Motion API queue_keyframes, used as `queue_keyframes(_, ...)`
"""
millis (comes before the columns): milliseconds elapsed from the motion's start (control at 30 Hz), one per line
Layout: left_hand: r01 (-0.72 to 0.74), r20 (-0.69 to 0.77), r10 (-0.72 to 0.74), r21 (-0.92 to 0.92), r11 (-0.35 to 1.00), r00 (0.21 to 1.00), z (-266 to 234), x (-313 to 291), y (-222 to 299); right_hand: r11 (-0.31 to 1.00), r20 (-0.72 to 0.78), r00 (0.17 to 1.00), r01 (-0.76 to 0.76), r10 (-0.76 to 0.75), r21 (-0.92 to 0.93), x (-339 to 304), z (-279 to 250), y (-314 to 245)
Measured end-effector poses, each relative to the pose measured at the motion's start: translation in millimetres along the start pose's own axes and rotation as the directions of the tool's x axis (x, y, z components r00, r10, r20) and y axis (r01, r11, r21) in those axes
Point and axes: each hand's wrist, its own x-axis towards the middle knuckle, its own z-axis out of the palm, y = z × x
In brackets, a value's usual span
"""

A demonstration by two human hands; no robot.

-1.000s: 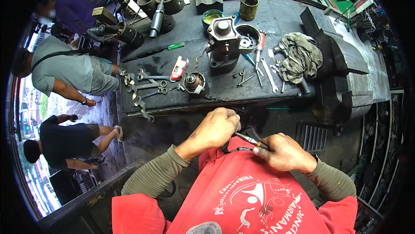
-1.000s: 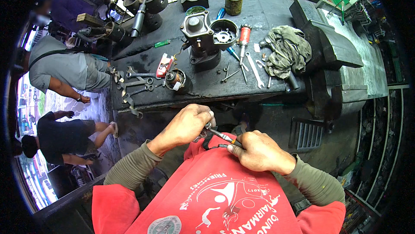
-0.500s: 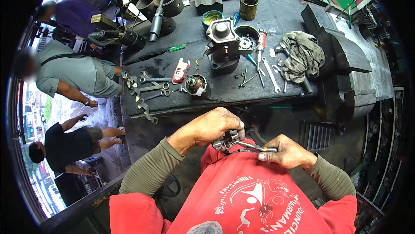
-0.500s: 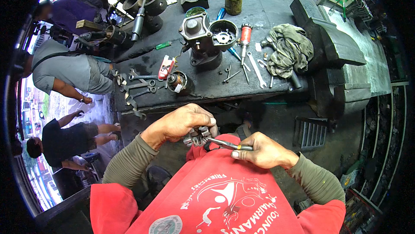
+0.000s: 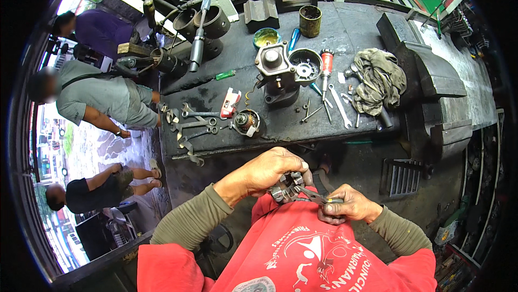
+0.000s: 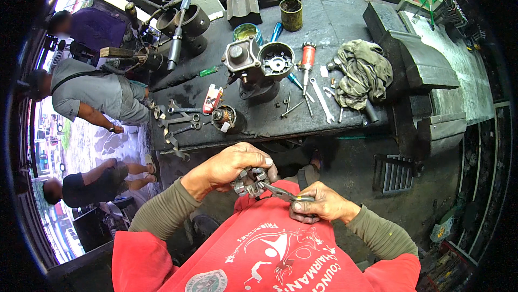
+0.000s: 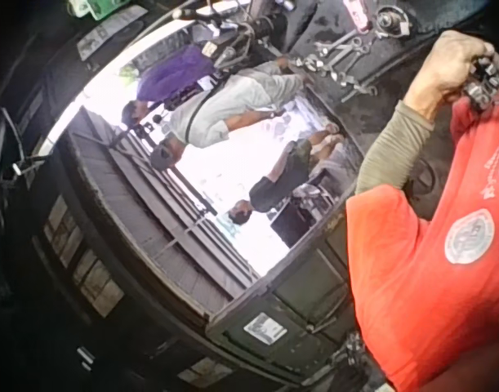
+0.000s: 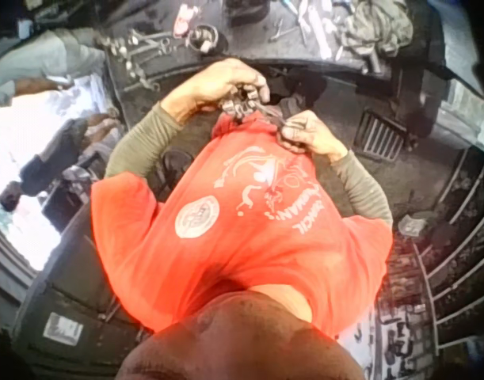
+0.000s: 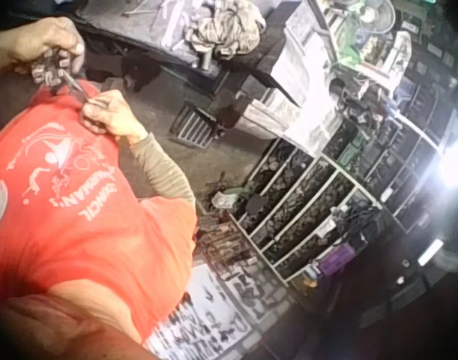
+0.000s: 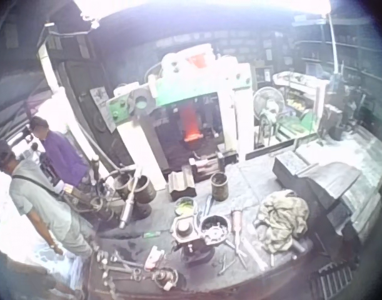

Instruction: The person uses a grinding wheel to smooth a small metal part, then moves to a workbench to manipulate a circular metal component with pliers. They repeatedly adjust and inspect the part while handling it with both hands.

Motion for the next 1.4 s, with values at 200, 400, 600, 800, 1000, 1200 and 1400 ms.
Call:
queue_keyframes(200,0.030,-0.268,0.034,0.231,0.973,0.963,13,4,0,0.971,-0.294,0.944,-0.197,0.150,-0.139,-3,20,-23)
queue_keyframes(400,0.120,-0.369,-0.032,0.217,0.969,0.929,14,7,4,0.769,-0.491,0.871,-0.338,0.037,-0.542,0,35,-45)
queue_keyframes(600,0.133,-0.417,-0.014,0.257,0.957,0.909,16,8,3,0.676,-0.491,0.870,-0.337,-0.042,-0.656,7,44,-56)
queue_keyframes(800,0.074,-0.304,-0.013,0.189,0.979,0.952,5,1,2,0.798,-0.429,0.902,-0.291,0.044,-0.528,7,33,-46)
queue_keyframes(1000,-0.065,-0.024,0.068,0.114,0.991,0.997,-10,-5,7,0.990,-0.132,0.990,-0.073,0.057,-0.123,1,10,-19)
queue_keyframes(1200,-0.134,0.011,0.134,0.033,0.990,0.991,-1,-2,15,0.992,0.031,0.999,0.010,-0.014,0.127,0,4,1)
queue_keyframes(1400,-0.187,0.000,0.187,-0.027,0.982,0.982,11,-1,21,0.913,0.117,0.977,0.121,-0.179,0.390,0,8,17)
